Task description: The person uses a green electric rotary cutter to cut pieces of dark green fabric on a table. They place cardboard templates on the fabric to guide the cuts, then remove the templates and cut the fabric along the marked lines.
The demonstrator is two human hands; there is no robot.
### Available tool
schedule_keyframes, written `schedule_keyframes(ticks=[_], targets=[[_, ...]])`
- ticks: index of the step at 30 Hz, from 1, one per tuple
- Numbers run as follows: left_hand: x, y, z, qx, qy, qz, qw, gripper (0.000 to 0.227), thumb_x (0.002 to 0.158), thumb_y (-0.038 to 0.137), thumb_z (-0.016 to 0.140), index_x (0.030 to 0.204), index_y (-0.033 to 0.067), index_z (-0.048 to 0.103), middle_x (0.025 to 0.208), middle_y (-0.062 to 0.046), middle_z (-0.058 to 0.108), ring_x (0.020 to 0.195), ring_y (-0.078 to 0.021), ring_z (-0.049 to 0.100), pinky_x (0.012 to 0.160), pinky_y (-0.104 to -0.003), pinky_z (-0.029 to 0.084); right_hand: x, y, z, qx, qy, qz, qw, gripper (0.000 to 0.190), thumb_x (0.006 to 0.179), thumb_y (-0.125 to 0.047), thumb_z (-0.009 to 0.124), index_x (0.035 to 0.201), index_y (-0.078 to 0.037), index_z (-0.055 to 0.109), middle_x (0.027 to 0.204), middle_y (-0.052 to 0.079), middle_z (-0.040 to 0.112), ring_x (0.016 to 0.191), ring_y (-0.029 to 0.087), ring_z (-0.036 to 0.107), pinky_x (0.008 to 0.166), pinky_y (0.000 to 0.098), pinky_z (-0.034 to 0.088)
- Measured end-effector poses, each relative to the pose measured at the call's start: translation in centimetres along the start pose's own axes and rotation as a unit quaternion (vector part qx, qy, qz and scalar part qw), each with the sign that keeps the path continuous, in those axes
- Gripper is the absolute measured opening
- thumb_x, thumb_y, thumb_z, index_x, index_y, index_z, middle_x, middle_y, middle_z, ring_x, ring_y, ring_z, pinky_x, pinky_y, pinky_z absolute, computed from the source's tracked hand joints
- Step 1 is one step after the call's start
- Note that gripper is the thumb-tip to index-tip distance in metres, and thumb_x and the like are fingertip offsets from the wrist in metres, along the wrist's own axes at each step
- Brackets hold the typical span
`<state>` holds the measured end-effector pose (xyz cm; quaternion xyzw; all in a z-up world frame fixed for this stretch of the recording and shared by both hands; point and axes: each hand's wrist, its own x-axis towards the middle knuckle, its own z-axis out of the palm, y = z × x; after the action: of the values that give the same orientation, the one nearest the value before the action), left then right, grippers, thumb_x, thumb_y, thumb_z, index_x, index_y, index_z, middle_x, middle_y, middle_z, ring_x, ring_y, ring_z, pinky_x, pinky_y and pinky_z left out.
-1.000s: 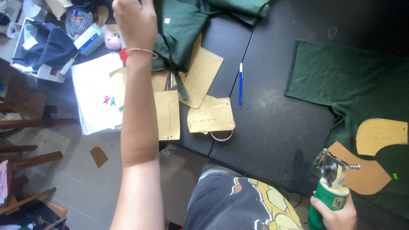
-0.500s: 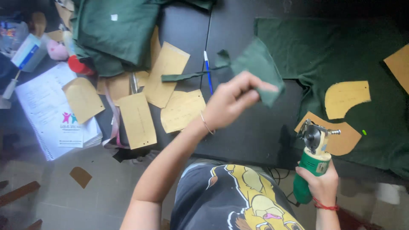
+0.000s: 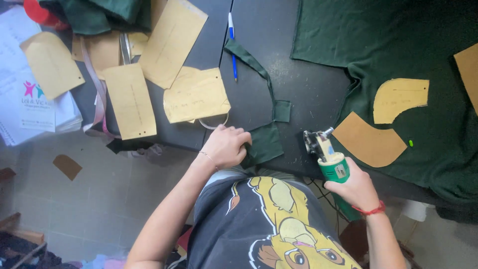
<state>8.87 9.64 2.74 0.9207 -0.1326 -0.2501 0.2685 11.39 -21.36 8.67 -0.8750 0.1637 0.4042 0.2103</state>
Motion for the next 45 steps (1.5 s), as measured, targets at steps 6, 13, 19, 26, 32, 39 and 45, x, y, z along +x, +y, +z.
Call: schedule_keyframes(ticks=[6,13,19,26,32,39,45], targets=[[1.6,3.4,3.2,0.049,0.18,-0.001,0.982,0.026,0.069,0.008,0.053,0.092,0.0204,0.054,0.094,-0.004,0.048,0.08,-0.0225,0.054,0.072,-0.036,0.041,2.0,-2.4,0.3,-0.164,-0.068,-0.054,0.983,0.071,0.047,-0.04,0.073,0.111,-0.019,0.051,0.095,0.017,0.063,0.097,0.036,0.057,0.079,0.0436,0.044],[0.2,4.4,3.8,0.064,0.199,-0.044,0.977,0.035,0.074,0.002,0.056,0.103,0.0203,0.053,0.105,-0.008,0.046,0.087,-0.0244,0.052,0.073,-0.035,0.044,3.1,-7.4,0.2,-0.206,-0.09,-0.096,0.97,0.069,0.049,-0.043,0.072,0.11,-0.018,0.049,0.098,0.021,0.06,0.101,0.038,0.053,0.082,0.0449,0.042],[0.3,4.1,5.1,0.083,0.228,-0.048,0.969,0.038,0.074,0.002,0.059,0.105,0.0238,0.052,0.107,-0.007,0.045,0.084,-0.0224,0.052,0.072,-0.035,0.044,5.2,-8.8,-0.3,-0.278,-0.084,-0.152,0.945,0.069,0.046,-0.046,0.071,0.106,-0.019,0.049,0.094,0.021,0.06,0.097,0.038,0.055,0.079,0.0446,0.044],[0.2,4.0,5.1,0.077,0.226,-0.058,0.969,0.036,0.076,0.003,0.06,0.104,0.0245,0.053,0.108,-0.007,0.044,0.086,-0.0215,0.052,0.074,-0.034,0.044,5.6,-10.2,-0.2,-0.29,-0.084,-0.167,0.939,0.069,0.044,-0.041,0.073,0.106,-0.016,0.051,0.092,0.021,0.061,0.095,0.038,0.057,0.076,0.0447,0.044],[0.2,2.5,5.6,0.028,0.25,-0.029,0.967,0.037,0.075,0.006,0.06,0.105,0.026,0.055,0.098,-0.002,0.052,0.08,-0.0212,0.054,0.07,-0.033,0.047,5.8,-10.6,0.2,-0.273,-0.068,-0.171,0.944,0.069,0.044,-0.039,0.073,0.107,-0.021,0.052,0.092,0.017,0.062,0.093,0.036,0.058,0.075,0.0439,0.045],[-4.6,-0.9,-12.4,-0.301,0.382,0.006,0.874,0.029,0.081,0.021,0.063,0.109,0.0227,0.056,0.102,0.007,0.062,0.096,-0.0122,0.058,0.084,-0.028,0.045,2.4,-8.9,0.9,0.023,-0.024,-0.171,0.985,0.068,0.042,-0.022,0.076,0.105,-0.013,0.054,0.084,0.021,0.061,0.086,0.035,0.058,0.071,0.0444,0.043],[-3.6,-8.3,-24.0,0.068,0.626,0.005,0.777,0.018,0.081,0.018,0.069,0.084,0.0025,0.06,0.077,-0.01,0.064,0.066,-0.0262,0.059,0.053,-0.035,0.04,0.0,-7.0,0.6,0.12,0.043,-0.159,0.979,0.054,0.054,-0.012,0.071,0.105,-0.006,0.055,0.085,0.009,0.064,0.078,0.019,0.057,0.072,0.0308,0.045]])
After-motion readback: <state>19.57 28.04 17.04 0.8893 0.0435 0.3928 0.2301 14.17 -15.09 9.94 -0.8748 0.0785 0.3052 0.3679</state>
